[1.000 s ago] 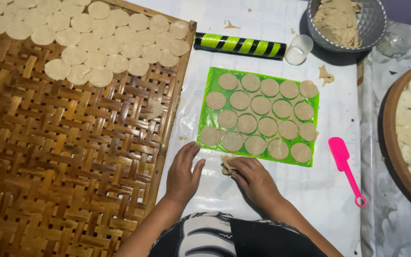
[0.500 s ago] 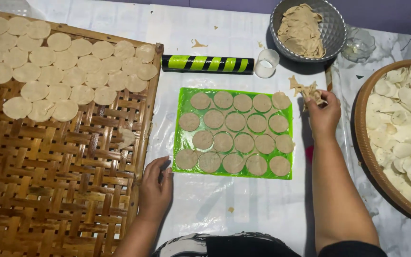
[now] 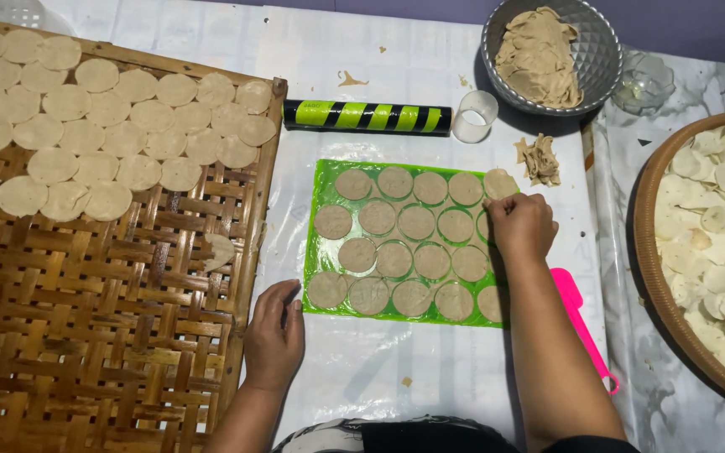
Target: Cutting circular shapes from a rolled sheet of dough and placing them onto a bamboo drying tray.
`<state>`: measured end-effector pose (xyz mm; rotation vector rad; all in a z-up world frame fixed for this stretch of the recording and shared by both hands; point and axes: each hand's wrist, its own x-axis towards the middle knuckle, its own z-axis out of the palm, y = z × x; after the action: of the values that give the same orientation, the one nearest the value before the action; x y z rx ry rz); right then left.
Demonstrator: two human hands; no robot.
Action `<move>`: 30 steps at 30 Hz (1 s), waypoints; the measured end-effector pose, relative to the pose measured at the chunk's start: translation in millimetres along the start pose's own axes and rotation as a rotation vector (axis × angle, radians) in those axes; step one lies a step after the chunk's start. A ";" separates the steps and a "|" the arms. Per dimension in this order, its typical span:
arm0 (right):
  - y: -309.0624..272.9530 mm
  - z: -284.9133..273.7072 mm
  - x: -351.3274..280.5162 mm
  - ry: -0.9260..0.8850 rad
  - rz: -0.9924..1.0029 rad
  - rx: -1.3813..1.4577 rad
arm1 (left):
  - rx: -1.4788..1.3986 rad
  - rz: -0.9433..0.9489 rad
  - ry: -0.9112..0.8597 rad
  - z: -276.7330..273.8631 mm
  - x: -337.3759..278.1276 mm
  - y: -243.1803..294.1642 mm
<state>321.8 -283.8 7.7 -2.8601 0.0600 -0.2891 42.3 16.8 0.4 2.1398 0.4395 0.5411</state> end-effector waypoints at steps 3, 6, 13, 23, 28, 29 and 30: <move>3.8 18.0 -0.5 0.030 -0.005 0.059 | 0.009 0.023 -0.001 0.4 -0.6 -0.4; 19.3 35.5 2.0 0.021 -0.092 0.254 | 0.046 0.020 -0.016 -0.2 -0.6 -0.4; 37.2 0.6 -27.1 -0.272 0.111 0.770 | 0.026 0.040 -0.003 -1.8 1.1 3.4; 11.7 -30.9 -59.4 -0.213 -0.129 0.400 | 0.052 0.051 -0.008 -0.1 0.2 1.0; 5.4 -18.7 -60.3 -0.077 -0.286 0.147 | 0.047 0.049 -0.013 -1.1 0.6 -0.3; 6.4 -19.8 -59.6 -0.098 -0.255 0.169 | 0.051 0.051 -0.015 -0.8 0.0 -0.3; 7.3 -20.7 -58.8 -0.119 -0.224 0.191 | 0.055 0.054 -0.017 -0.4 -0.5 -0.4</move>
<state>259.9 -292.2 14.1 -2.6877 -0.2960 -0.1576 41.7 17.0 0.2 2.2131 0.3919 0.5465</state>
